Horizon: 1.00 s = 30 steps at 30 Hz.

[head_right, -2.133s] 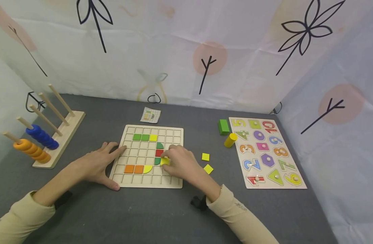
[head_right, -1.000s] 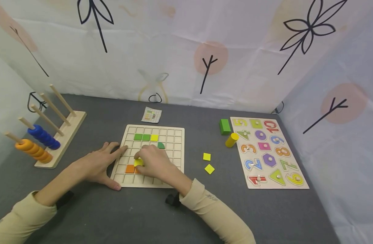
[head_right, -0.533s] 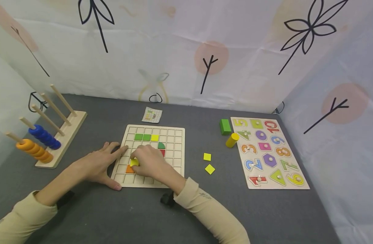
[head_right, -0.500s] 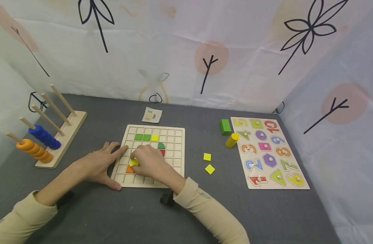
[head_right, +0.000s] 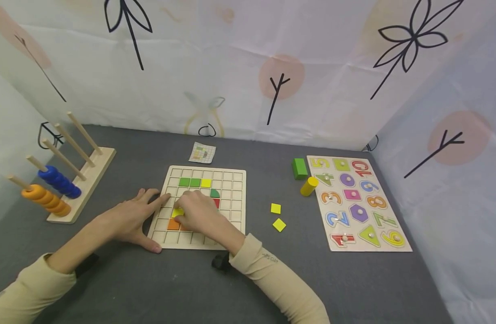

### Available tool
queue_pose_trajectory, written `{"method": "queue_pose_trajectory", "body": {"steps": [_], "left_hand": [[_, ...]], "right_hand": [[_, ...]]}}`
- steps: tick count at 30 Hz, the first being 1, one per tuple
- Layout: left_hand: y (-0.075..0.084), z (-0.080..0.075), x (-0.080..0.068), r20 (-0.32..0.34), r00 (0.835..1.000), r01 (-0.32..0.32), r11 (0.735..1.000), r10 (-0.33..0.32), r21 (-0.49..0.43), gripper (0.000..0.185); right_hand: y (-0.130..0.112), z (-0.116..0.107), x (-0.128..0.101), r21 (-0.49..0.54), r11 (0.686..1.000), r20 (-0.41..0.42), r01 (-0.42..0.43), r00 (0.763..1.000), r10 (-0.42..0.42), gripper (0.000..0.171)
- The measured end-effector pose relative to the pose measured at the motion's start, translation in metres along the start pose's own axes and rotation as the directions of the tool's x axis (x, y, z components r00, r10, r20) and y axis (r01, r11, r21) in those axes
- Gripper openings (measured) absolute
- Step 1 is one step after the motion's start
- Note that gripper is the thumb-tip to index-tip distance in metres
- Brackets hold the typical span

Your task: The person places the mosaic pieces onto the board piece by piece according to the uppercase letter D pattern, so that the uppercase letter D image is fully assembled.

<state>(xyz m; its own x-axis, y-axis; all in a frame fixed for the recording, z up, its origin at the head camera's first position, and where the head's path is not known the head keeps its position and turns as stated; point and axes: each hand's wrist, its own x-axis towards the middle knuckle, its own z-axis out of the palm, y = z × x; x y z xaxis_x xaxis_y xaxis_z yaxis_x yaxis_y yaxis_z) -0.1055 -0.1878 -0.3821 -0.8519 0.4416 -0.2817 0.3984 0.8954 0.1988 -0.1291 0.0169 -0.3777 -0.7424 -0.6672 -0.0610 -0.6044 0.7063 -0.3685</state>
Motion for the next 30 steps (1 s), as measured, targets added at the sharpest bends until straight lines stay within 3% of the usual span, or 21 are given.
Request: {"method": "queue_pose_trajectory", "body": {"steps": [30], "left_hand": [[0.0, 0.0017, 0.0015, 0.004, 1.0, 0.01, 1.0, -0.01, 0.01, 0.14]], "right_hand": [[0.0003, -0.0015, 0.0022, 0.0, 0.999, 0.01, -0.033, 0.999, 0.033, 0.03]]}}
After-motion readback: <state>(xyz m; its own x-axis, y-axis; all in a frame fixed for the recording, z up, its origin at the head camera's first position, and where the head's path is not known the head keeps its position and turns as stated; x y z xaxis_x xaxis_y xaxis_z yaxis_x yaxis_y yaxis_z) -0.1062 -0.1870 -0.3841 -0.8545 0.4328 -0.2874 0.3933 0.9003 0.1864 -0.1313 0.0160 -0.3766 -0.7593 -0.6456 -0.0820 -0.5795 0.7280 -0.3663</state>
